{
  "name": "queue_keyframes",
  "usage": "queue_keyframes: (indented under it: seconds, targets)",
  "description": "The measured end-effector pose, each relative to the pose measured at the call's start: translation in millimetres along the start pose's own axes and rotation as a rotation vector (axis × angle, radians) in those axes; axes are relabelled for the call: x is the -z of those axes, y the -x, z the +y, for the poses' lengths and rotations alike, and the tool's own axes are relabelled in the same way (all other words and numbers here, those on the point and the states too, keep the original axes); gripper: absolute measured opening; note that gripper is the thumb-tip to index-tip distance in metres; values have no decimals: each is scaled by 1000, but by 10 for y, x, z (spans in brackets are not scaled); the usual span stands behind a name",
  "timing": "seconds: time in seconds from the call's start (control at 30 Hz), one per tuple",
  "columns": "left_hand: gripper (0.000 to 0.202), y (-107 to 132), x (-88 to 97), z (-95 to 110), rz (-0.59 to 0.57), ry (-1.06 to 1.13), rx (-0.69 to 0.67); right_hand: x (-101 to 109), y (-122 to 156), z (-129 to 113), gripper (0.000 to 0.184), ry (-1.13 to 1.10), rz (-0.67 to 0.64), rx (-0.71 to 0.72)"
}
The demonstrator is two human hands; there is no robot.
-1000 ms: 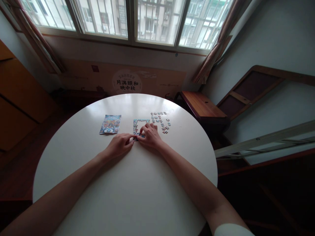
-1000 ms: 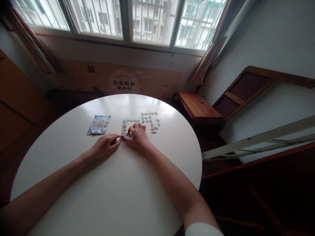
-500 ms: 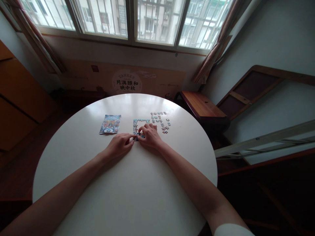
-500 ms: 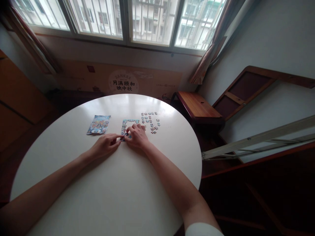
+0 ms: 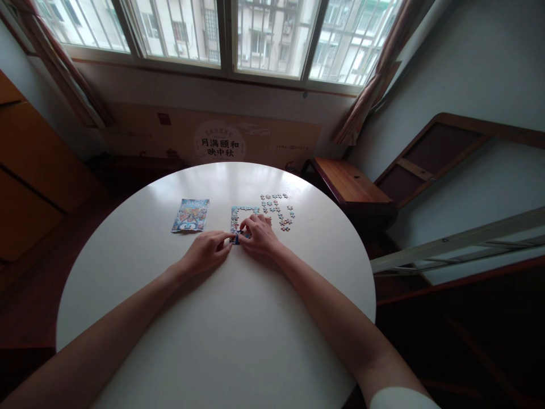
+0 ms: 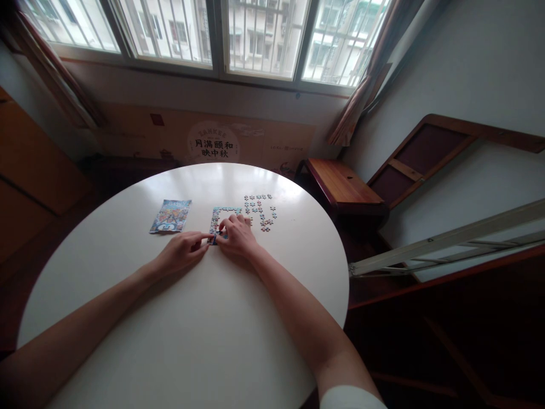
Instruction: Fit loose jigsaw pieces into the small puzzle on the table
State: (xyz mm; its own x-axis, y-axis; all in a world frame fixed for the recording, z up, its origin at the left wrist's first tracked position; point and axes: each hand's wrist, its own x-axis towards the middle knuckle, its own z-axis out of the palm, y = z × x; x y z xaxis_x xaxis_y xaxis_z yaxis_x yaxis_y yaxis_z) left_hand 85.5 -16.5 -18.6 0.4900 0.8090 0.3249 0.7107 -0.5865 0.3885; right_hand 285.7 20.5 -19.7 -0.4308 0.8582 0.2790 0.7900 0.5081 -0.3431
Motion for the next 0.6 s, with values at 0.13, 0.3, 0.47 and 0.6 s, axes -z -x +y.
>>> queue_keyframes:
  seconds: [0.13,0.3,0.47,0.6]
  targets:
    - [32,0,2,3,-2,-8,-2,-4,-2,3,21,-10,1,-1]
    - [32,-5,-4,-5,-6,-21,-7,-9,1,11,19,-31,26,8]
    - [31,-1,0,-1,-8,-34,-4,-7,4,10,18,-52,32,11]
    - [30,3,-2,-8,-14,-37,3,-10,3,16,16,-82,39,16]
